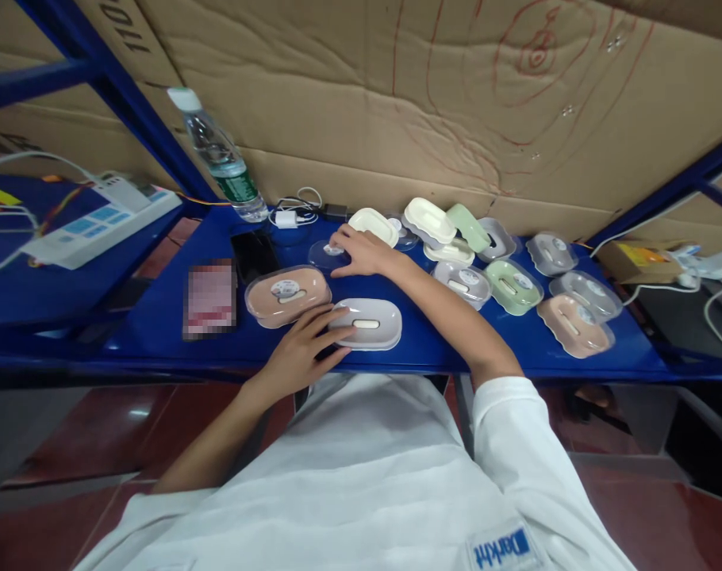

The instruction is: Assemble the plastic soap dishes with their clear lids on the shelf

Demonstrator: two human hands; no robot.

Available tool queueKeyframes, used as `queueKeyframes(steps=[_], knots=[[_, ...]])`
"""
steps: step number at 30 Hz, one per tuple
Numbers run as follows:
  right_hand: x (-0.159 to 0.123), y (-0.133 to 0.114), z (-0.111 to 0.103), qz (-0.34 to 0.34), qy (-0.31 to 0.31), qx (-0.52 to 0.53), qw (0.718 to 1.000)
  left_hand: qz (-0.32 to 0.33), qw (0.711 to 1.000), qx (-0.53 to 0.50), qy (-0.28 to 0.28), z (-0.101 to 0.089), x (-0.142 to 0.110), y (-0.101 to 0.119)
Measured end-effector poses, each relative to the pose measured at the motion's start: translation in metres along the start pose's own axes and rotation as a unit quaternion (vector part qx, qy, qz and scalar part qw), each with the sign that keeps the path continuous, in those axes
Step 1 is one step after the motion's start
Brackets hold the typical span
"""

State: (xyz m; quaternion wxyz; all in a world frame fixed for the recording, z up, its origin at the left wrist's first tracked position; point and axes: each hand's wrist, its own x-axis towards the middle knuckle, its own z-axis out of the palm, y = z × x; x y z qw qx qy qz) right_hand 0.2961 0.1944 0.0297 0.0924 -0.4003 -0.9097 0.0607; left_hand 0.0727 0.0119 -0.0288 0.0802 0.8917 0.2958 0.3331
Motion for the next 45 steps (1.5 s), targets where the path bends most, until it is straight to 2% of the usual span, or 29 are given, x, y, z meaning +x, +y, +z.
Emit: queueKeyframes(steps=[3, 7, 11, 14, 17, 20, 29, 33, 40, 45], knots=[[-0.027, -0.003, -0.013, 0.009, 0.07, -0.004, 0.997, -0.025, 1.0, -0.019, 0.004, -0.002, 0.0, 0.002], [-0.092, -0.022, -0.023, 0.041, 0.165, 0.031, 0.985, -0.078, 0.995, -0.055, 0.004, -0.002, 0.0, 0.004], [-0.161, -0.058, -0.011, 0.048, 0.158, 0.079, 0.983, -0.11, 0.991, -0.078, 0.012, 0.002, -0.001, 0.003], [-0.188, -0.081, 0.011, 0.044, 0.14, 0.096, 0.984, -0.111, 0.99, -0.088, 0.008, 0.004, -0.002, 0.001], [-0.194, -0.094, 0.03, 0.053, 0.152, 0.087, 0.983, -0.106, 0.989, -0.106, 0.005, 0.003, -0.002, 0.0], [-0.195, -0.097, 0.037, 0.045, 0.158, 0.066, 0.984, -0.115, 0.985, -0.13, 0.005, 0.0, -0.002, -0.001], [-0.201, -0.096, 0.036, 0.02, 0.171, 0.021, 0.985, -0.085, 0.987, -0.132, -0.031, -0.008, -0.002, -0.001], [-0.203, -0.094, 0.037, -0.003, 0.195, 0.027, 0.98, -0.076, 0.987, -0.138, -0.025, -0.007, -0.001, -0.002], [-0.203, -0.091, 0.037, 0.016, 0.203, 0.067, 0.977, -0.092, 0.985, -0.148, -0.018, 0.0, -0.004, -0.003], [-0.201, -0.094, 0.037, 0.003, 0.185, 0.046, 0.982, -0.084, 0.985, -0.153, -0.006, 0.0, -0.003, -0.003]])
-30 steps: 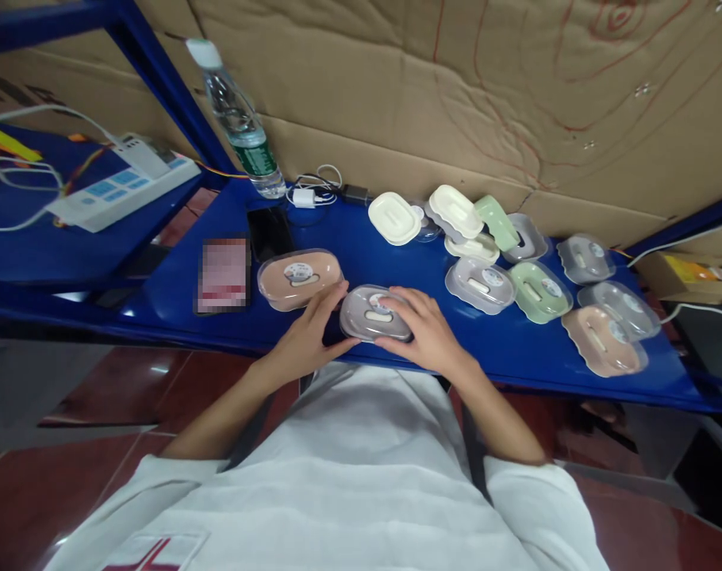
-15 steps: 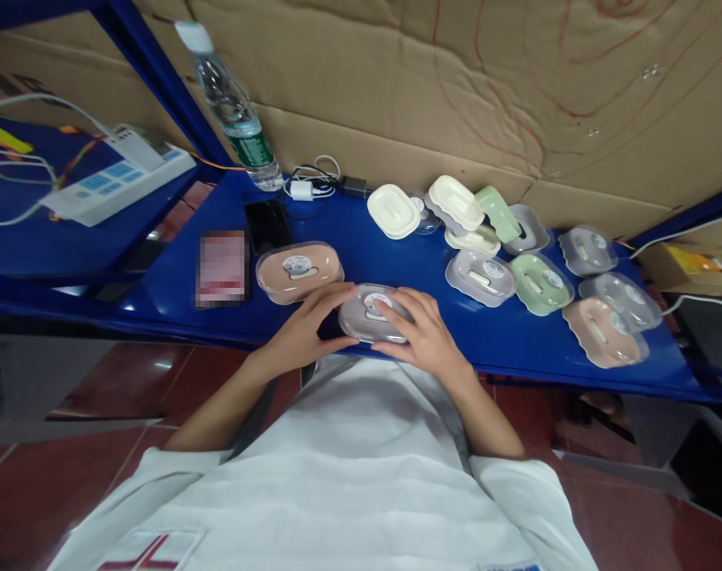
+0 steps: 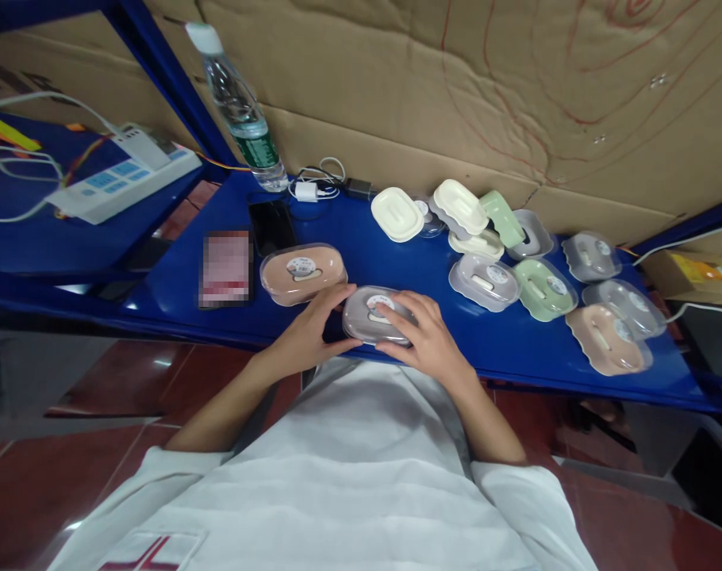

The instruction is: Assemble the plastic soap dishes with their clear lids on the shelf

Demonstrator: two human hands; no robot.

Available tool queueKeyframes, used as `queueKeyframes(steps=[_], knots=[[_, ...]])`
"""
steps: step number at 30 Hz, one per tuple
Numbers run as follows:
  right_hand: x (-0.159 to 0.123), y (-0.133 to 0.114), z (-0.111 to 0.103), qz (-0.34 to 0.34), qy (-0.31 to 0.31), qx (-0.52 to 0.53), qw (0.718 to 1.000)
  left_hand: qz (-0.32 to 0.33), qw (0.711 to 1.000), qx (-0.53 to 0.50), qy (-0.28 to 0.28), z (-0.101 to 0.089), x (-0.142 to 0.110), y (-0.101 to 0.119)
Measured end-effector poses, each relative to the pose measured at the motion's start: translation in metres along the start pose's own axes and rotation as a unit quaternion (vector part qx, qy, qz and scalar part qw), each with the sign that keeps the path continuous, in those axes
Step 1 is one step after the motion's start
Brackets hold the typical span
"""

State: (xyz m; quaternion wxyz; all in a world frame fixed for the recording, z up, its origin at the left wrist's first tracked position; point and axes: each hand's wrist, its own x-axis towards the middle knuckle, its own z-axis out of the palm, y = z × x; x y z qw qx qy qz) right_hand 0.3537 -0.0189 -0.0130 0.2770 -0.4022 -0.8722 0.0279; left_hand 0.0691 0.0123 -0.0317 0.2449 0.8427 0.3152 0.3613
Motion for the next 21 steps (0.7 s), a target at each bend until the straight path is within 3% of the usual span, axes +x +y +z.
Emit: queueKeyframes(steps=[4, 9, 16, 21], knots=[[0.0003, -0.0029, -0.0003, -0.001, -0.022, -0.019, 1.0, -0.001, 1.0, 0.003, -0.009, -0.0013, 0.0003, 0.0005], [0.0004, -0.0037, 0.0017, -0.011, 0.012, -0.036, 0.999, -0.016, 0.999, 0.027, -0.034, -0.0018, -0.0008, 0.0013], [0.0012, -0.0021, -0.0006, 0.01, -0.023, -0.033, 0.999, -0.005, 0.999, 0.037, -0.031, -0.0031, -0.0003, 0.0013], [0.0017, -0.0033, -0.0012, 0.013, -0.014, -0.011, 1.0, 0.019, 0.997, 0.073, -0.017, 0.0012, 0.0002, 0.0032]])
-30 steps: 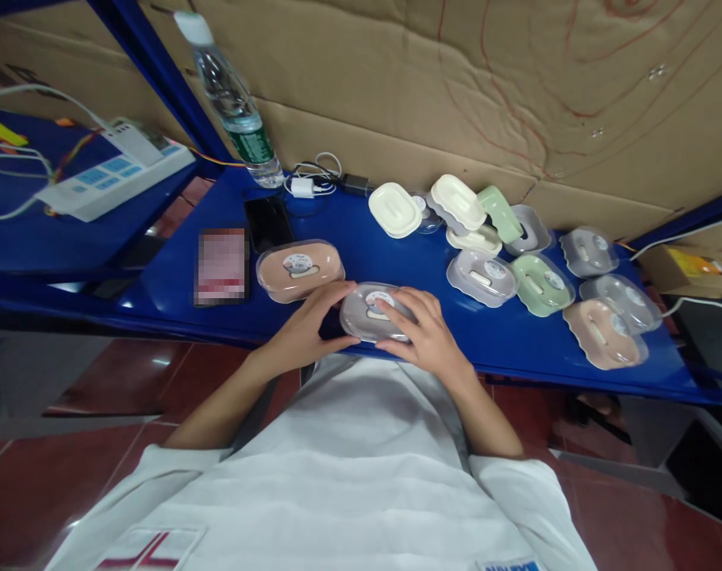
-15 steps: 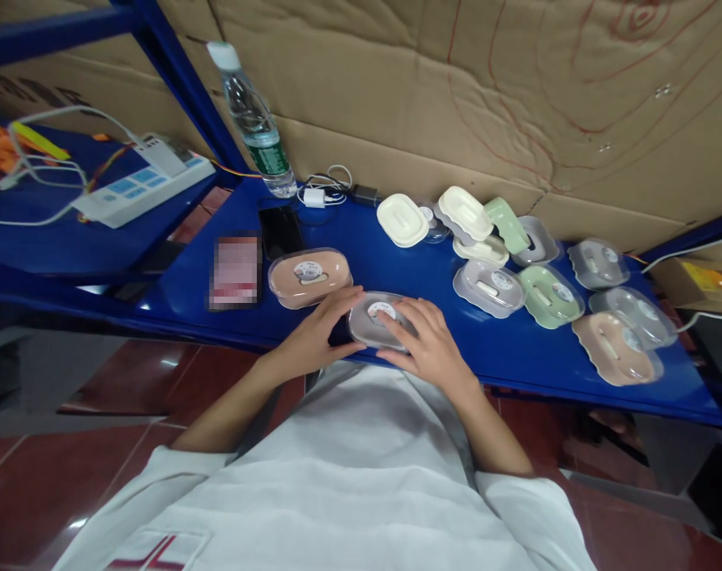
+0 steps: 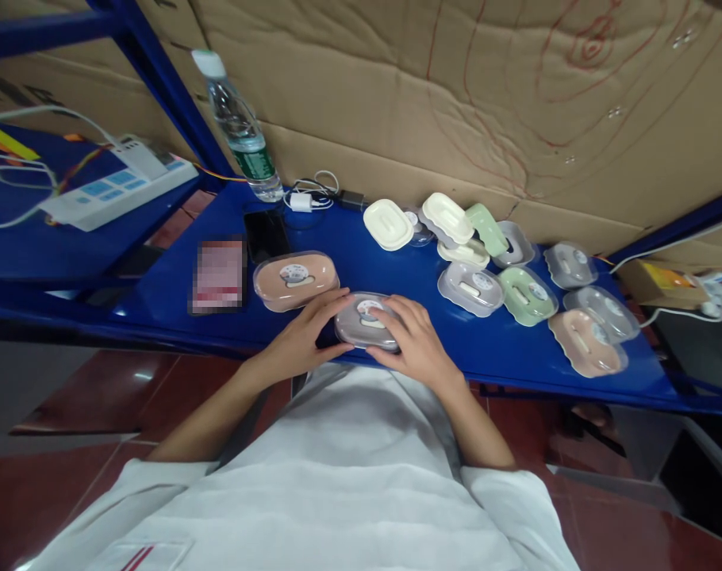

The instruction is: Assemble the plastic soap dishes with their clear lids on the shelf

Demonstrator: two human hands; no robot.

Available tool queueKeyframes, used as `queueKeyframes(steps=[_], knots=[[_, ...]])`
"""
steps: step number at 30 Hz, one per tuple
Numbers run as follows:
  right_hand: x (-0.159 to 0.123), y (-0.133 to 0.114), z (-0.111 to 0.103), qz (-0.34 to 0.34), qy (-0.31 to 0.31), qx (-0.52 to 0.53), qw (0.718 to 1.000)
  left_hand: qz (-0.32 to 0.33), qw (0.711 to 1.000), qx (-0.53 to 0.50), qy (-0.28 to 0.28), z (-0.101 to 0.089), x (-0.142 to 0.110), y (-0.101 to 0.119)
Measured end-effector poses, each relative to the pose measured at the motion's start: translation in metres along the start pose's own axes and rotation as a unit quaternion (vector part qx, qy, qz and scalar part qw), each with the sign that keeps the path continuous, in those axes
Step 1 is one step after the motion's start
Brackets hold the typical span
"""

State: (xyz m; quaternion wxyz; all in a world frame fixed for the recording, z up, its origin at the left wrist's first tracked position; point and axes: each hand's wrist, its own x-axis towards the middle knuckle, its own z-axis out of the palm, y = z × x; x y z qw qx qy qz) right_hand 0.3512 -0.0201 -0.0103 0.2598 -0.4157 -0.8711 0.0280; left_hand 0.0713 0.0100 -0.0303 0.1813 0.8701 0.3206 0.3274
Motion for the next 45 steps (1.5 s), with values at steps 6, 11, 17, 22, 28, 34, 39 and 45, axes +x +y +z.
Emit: queueKeyframes(steps=[6, 11, 17, 22, 28, 34, 39, 45], knots=[[0.001, 0.0, 0.0, -0.003, 0.027, 0.009, 1.0, -0.01, 0.952, 0.224, 0.207, -0.034, -0.014, 0.013], [-0.001, 0.002, -0.002, 0.007, 0.008, 0.018, 1.0, -0.135, 0.948, 0.262, 0.118, -0.059, -0.019, 0.003], [-0.002, 0.004, 0.0, -0.003, 0.014, 0.017, 1.0, -0.106, 0.968, 0.222, 0.053, -0.028, 0.005, -0.008], [-0.001, 0.005, 0.001, -0.01, 0.013, 0.01, 1.0, -0.047, 0.985, 0.15, 0.067, -0.027, 0.008, -0.002], [-0.002, 0.004, 0.002, 0.001, 0.045, -0.022, 0.999, 0.035, 0.99, 0.135, -0.015, -0.016, 0.004, 0.003], [-0.004, 0.003, 0.004, 0.015, 0.084, -0.045, 0.995, 0.019, 0.975, 0.223, 0.017, -0.009, 0.011, 0.001], [-0.002, 0.002, 0.004, 0.038, 0.059, -0.042, 0.997, -0.072, 0.94, 0.323, 0.084, -0.023, 0.021, -0.012], [-0.001, 0.002, 0.003, 0.042, 0.006, -0.033, 0.999, -0.133, 0.926, 0.35, 0.045, -0.03, 0.045, -0.014]])
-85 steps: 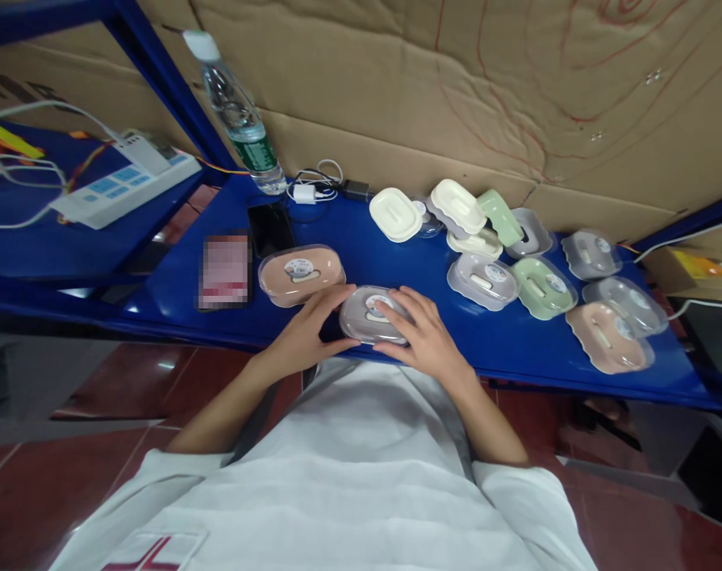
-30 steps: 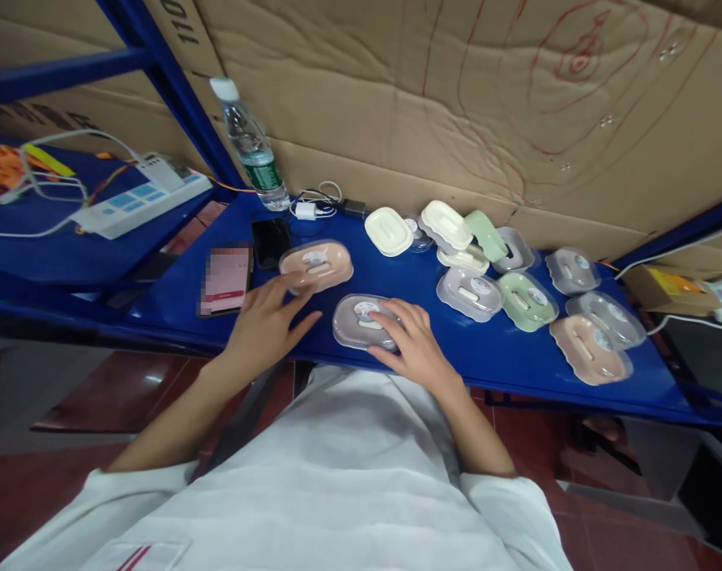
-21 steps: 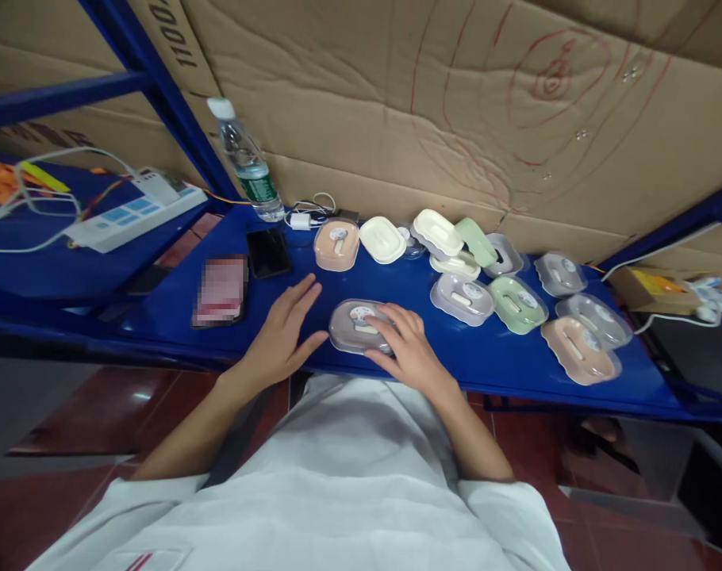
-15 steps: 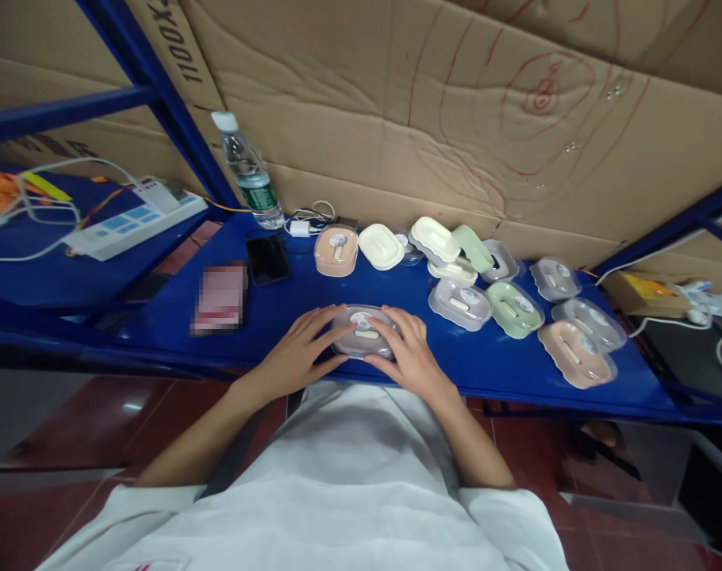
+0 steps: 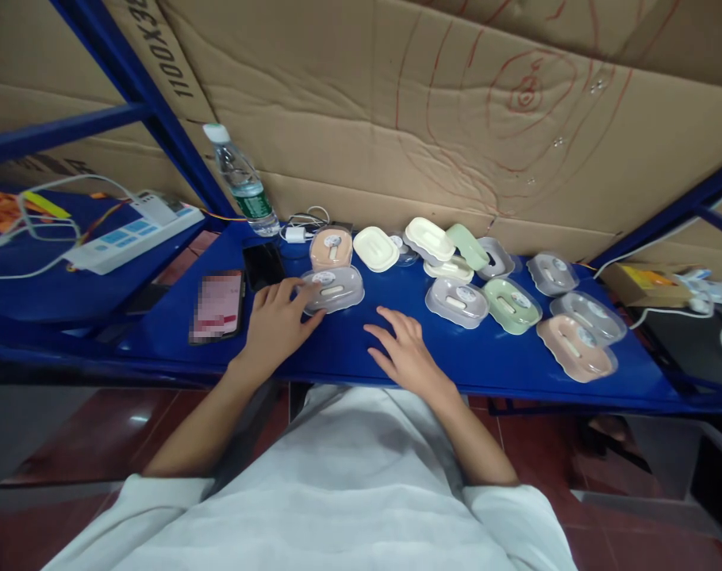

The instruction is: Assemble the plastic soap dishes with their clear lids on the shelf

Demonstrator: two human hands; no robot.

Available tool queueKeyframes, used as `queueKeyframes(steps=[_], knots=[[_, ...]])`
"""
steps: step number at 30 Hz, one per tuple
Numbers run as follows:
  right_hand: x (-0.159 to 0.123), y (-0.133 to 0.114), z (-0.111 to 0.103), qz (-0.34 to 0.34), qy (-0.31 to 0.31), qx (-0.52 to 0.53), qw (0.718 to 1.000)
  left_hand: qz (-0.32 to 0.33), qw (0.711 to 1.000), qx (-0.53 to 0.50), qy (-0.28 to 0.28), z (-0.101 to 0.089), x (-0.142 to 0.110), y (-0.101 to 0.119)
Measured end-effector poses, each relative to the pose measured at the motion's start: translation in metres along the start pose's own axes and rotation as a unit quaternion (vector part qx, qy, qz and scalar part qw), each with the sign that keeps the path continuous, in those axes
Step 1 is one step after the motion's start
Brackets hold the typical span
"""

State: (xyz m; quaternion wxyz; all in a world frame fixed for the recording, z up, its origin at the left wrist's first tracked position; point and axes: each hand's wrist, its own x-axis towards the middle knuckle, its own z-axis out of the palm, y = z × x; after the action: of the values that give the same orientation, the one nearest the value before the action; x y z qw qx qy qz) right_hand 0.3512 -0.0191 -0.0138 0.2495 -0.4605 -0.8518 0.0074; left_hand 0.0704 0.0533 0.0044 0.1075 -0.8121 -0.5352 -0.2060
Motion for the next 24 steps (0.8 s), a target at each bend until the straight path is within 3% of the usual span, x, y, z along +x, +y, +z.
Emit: queueKeyframes(steps=[10, 19, 24], knots=[[0.001, 0.001, 0.0, -0.004, -0.024, 0.024, 0.999, -0.052, 0.998, -0.017, -0.001, 0.004, -0.002, 0.006], [0.002, 0.003, -0.001, -0.007, -0.036, 0.08, 0.996, -0.098, 0.995, -0.01, 0.031, 0.01, -0.006, 0.013], [0.003, 0.003, 0.0, -0.01, -0.054, 0.084, 0.995, -0.106, 0.991, -0.052, 0.065, 0.011, -0.004, 0.003]])
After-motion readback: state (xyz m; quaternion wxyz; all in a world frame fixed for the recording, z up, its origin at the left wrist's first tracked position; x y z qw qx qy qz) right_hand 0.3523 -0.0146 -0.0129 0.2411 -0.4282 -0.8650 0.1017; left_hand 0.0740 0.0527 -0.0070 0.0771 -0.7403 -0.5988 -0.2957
